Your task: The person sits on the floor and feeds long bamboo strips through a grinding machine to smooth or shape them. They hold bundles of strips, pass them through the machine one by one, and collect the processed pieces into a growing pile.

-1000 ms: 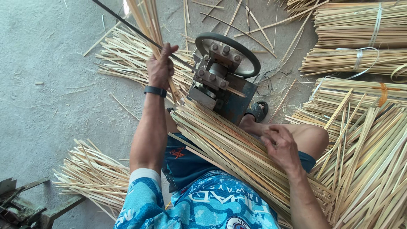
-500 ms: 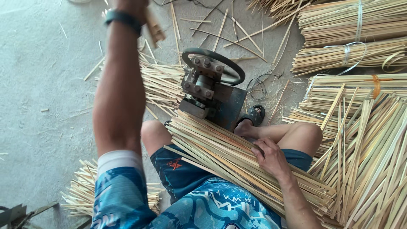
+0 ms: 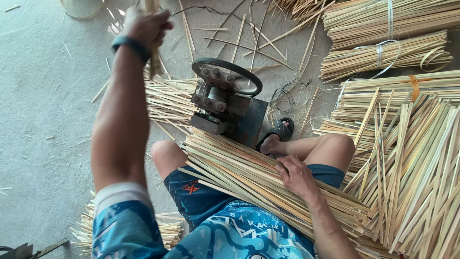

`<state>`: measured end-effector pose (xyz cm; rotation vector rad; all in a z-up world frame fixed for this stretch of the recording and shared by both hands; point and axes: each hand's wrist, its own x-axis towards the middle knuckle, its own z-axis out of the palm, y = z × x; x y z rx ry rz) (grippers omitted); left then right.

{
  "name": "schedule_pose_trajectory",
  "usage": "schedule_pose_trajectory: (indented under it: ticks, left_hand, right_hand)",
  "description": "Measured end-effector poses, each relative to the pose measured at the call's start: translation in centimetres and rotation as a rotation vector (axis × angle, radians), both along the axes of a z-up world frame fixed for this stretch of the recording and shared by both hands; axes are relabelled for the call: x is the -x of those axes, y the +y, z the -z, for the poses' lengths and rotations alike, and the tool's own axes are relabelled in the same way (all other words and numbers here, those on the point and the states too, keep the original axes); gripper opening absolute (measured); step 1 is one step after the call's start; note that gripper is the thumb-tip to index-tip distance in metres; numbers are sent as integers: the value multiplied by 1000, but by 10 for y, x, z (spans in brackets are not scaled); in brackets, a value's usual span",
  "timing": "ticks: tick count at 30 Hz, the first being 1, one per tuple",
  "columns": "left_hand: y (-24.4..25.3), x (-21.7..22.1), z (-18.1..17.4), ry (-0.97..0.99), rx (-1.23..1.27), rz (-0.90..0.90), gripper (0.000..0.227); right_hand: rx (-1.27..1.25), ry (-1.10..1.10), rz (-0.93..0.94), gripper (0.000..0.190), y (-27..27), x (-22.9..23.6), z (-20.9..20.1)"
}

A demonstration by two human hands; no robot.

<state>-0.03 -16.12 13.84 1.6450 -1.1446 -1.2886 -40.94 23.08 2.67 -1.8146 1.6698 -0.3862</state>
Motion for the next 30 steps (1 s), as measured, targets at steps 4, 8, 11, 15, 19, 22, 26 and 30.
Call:
schedule_pose_trajectory:
  ticks: [4, 8, 11, 15, 19, 22, 26, 30]
  left_hand:
    - [83, -76, 9, -89, 106, -157, 29]
    - [184, -159, 74, -92, 80, -396, 27]
    - [274, -208, 150, 36, 54, -593, 22]
    - [403, -221, 241, -88, -9, -860, 17]
    - [511, -212, 287, -372, -246, -1042, 26]
    - [567, -210, 289, -784, -395, -1079, 67]
    - [586, -189, 270, -865, -882, -1080, 128]
    - [544, -86, 226, -720, 25, -861, 48]
  right_hand:
    - [-70, 13, 26, 32, -1, -2, 0]
    - [-13, -12, 42, 29, -2, -2, 0]
    - [31, -15, 32, 26, -1, -4, 3]
    - [36, -12, 2, 23, -7, -1, 10]
    - [44, -25, -20, 24, -4, 5, 16]
    - [37, 14, -31, 23, -4, 9, 23]
    - [-13, 23, -43, 29, -5, 24, 36]
    - [-435, -20, -44, 49, -27, 35, 35]
